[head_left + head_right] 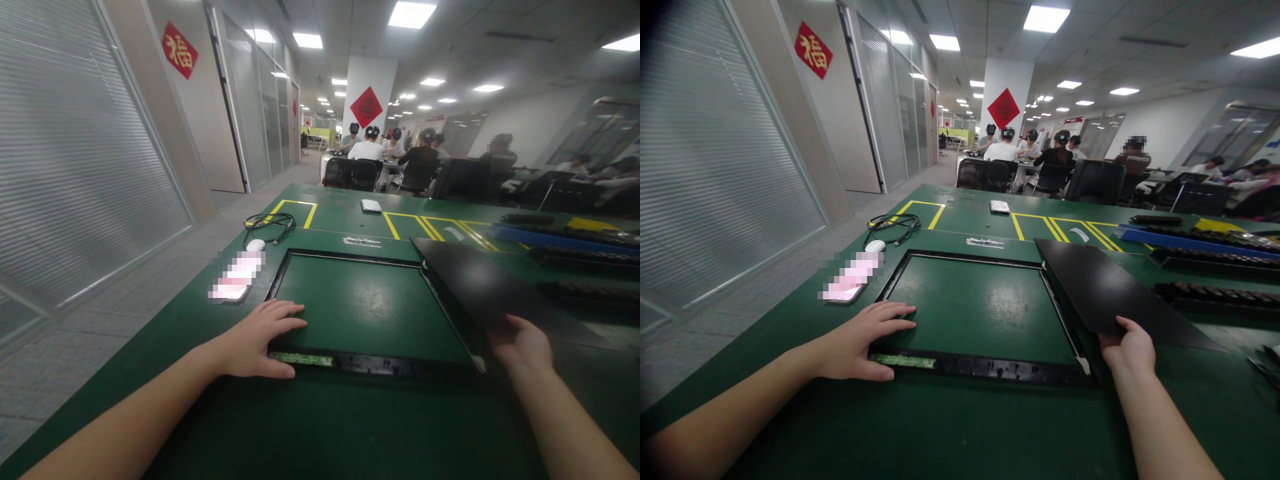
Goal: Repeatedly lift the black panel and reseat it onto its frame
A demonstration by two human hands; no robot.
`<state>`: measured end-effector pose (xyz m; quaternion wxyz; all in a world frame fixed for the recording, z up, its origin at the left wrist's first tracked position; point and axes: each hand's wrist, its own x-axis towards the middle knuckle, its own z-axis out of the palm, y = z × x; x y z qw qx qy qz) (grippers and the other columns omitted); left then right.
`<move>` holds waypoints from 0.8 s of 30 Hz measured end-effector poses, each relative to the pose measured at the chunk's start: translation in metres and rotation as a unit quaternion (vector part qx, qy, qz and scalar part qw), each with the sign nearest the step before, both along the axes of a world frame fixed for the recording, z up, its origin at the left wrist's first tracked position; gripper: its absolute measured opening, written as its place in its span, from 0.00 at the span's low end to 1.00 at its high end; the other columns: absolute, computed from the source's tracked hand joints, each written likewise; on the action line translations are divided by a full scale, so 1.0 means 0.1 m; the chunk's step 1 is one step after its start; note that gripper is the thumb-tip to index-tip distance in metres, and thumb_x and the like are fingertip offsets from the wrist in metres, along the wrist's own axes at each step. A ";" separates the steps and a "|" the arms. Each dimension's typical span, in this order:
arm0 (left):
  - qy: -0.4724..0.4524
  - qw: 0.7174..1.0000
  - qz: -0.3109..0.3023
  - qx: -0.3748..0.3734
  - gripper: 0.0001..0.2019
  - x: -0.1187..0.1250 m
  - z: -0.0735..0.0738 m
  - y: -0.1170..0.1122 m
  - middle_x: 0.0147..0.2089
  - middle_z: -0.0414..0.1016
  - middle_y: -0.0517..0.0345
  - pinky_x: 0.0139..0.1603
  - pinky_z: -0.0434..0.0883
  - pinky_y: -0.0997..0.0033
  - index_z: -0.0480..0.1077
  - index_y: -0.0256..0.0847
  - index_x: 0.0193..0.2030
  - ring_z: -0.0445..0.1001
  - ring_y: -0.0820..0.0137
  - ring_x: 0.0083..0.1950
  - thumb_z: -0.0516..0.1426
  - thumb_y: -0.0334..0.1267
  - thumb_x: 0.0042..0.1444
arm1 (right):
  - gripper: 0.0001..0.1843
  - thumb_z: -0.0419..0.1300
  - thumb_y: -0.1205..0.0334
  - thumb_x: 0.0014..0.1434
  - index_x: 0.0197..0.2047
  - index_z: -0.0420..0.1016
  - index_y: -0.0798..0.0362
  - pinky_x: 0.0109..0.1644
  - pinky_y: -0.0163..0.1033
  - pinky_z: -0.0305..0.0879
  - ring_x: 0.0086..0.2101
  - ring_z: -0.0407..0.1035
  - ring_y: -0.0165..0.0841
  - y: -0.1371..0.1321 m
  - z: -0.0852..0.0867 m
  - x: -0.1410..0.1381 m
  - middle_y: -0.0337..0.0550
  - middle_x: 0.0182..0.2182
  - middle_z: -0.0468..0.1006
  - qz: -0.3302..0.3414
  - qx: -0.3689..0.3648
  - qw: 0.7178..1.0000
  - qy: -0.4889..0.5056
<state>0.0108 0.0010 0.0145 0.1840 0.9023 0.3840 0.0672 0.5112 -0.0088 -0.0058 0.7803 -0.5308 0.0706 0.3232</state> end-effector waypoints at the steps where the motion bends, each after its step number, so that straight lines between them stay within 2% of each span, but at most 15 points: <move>1: -0.002 1.000 0.002 0.004 0.39 0.00 -0.01 0.00 0.75 0.60 0.47 0.71 0.52 0.35 0.68 0.50 0.68 0.56 0.42 0.74 0.65 0.60 0.50 | 0.11 0.53 0.77 0.58 0.32 0.72 0.54 0.28 0.33 0.74 0.28 0.72 0.29 0.00 0.00 0.00 0.38 0.29 0.75 0.001 -0.001 1.000 -0.001; 12: -0.007 1.000 0.004 -0.002 0.39 0.00 -0.01 -0.02 0.75 0.60 0.48 0.70 0.53 0.35 0.68 0.51 0.68 0.56 0.42 0.74 0.64 0.61 0.50 | 0.10 0.55 0.78 0.57 0.34 0.73 0.55 0.32 0.33 0.76 0.31 0.74 0.30 0.00 -0.05 0.05 0.42 0.35 0.79 0.010 0.001 1.000 -0.012; 16: -0.009 1.000 0.002 0.000 0.39 0.00 -0.02 -0.01 0.75 0.60 0.47 0.70 0.54 0.35 0.68 0.50 0.68 0.56 0.42 0.74 0.65 0.60 0.50 | 0.11 0.55 0.78 0.56 0.35 0.74 0.55 0.32 0.33 0.76 0.31 0.74 0.30 0.00 -0.06 0.06 0.41 0.34 0.78 0.007 0.002 1.000 -0.013; 24: 0.014 0.999 -0.014 -0.030 0.40 -0.01 0.07 0.02 0.77 0.57 0.45 0.70 0.54 0.33 0.65 0.48 0.70 0.53 0.41 0.75 0.63 0.61 0.53 | 0.10 0.55 0.78 0.55 0.33 0.72 0.54 0.31 0.33 0.76 0.29 0.73 0.29 0.00 -0.07 0.05 0.40 0.33 0.78 0.010 0.002 1.000 -0.016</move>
